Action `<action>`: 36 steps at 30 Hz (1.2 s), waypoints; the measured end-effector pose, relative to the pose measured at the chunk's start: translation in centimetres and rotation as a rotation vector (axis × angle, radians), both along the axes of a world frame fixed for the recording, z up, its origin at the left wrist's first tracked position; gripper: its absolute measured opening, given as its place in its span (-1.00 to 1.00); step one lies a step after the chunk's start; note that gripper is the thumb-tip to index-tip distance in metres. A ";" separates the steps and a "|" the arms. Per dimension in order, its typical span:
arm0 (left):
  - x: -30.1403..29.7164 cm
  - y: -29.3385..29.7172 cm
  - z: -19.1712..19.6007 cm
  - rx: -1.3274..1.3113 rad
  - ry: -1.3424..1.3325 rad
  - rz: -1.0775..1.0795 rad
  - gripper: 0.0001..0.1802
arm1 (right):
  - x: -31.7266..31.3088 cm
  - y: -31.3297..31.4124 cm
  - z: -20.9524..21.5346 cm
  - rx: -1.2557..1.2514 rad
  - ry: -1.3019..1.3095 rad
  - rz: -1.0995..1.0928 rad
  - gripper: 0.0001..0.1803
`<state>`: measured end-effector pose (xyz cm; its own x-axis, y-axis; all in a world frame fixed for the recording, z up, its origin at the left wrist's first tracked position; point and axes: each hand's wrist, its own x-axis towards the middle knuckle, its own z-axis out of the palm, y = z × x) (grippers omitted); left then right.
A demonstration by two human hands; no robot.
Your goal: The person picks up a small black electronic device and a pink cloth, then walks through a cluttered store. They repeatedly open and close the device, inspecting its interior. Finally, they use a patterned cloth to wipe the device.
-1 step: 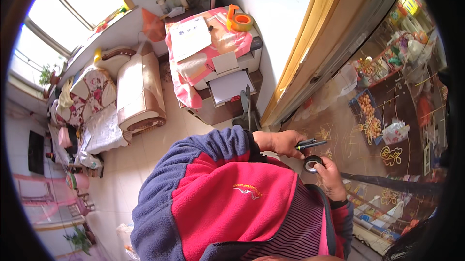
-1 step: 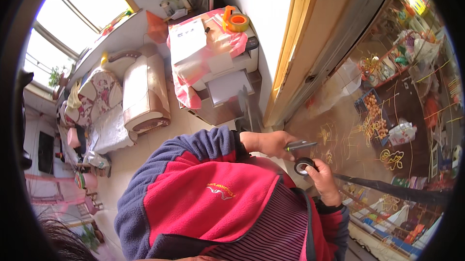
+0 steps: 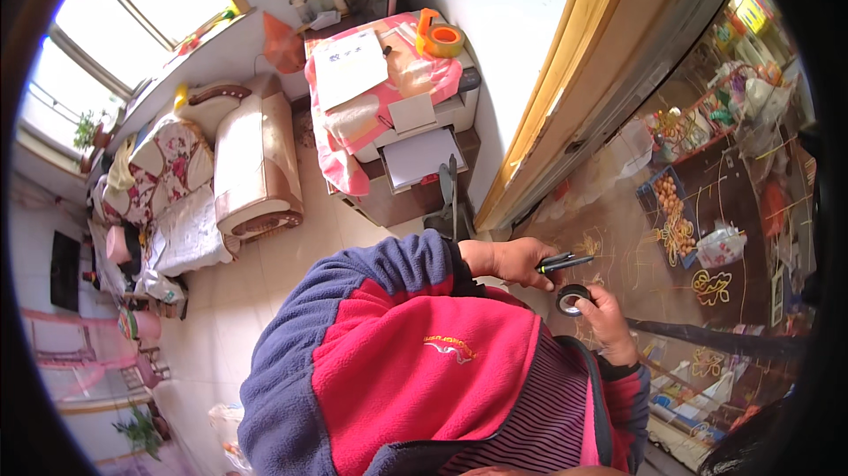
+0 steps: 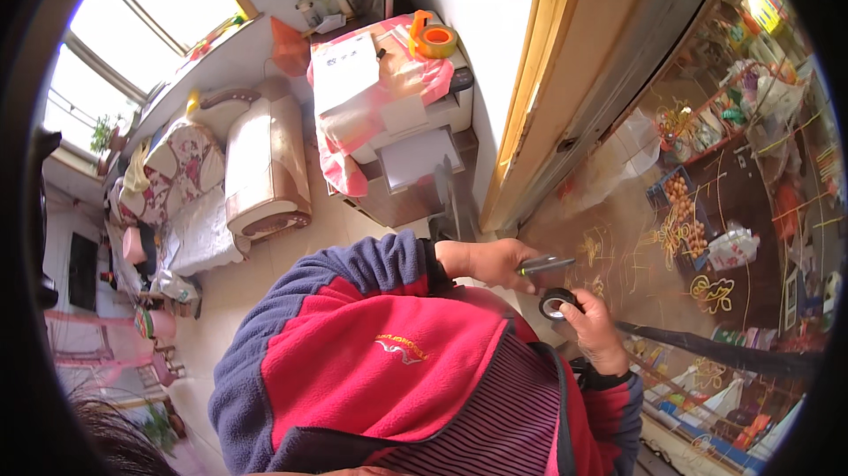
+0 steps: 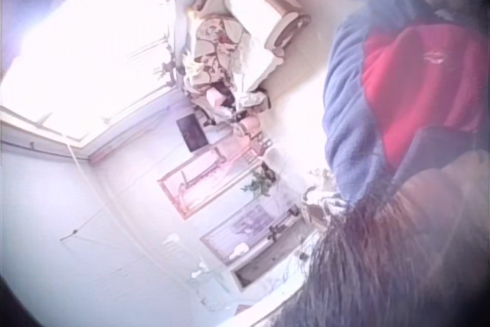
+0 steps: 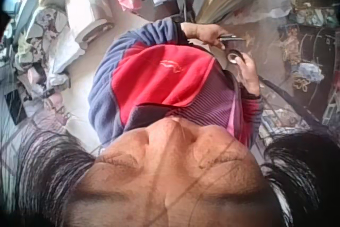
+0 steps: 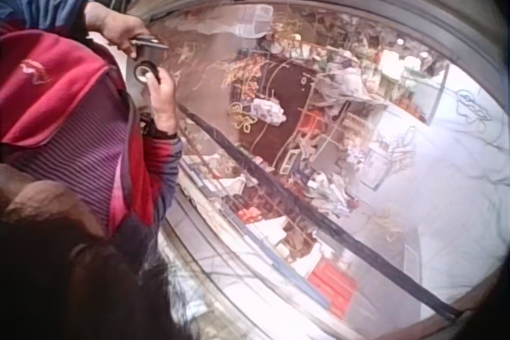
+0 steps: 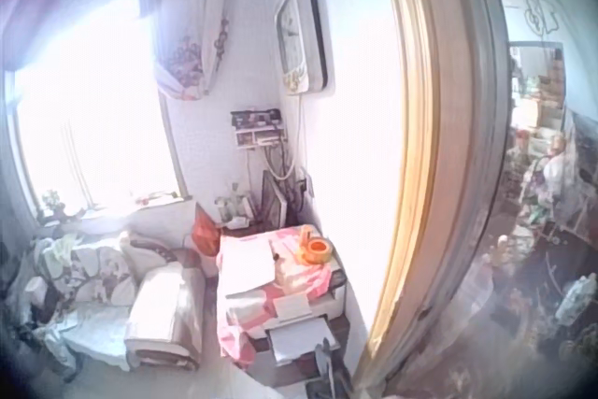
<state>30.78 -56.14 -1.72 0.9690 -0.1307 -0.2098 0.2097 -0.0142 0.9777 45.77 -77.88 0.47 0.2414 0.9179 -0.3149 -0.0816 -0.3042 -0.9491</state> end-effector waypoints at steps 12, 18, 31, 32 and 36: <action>-7.2 -0.1 -0.1 0.052 0.035 0.429 -0.73 | 6.4 5.7 12.4 0.118 -0.260 0.171 -0.76; -11.0 0.2 1.1 -0.019 -0.008 0.654 -0.78 | 5.0 11.4 14.1 0.454 0.067 0.029 -0.71; -14.4 2.5 2.3 -0.221 -0.272 0.932 -0.65 | -6.7 20.1 7.4 0.184 0.005 0.440 -0.86; -14.4 2.7 2.1 -0.249 -0.269 0.934 -0.63 | -7.0 20.0 6.3 0.127 0.007 0.455 -0.86; -14.6 3.5 1.7 -0.256 -0.161 0.903 -0.59 | -7.5 20.0 3.7 0.073 -0.023 0.505 -0.80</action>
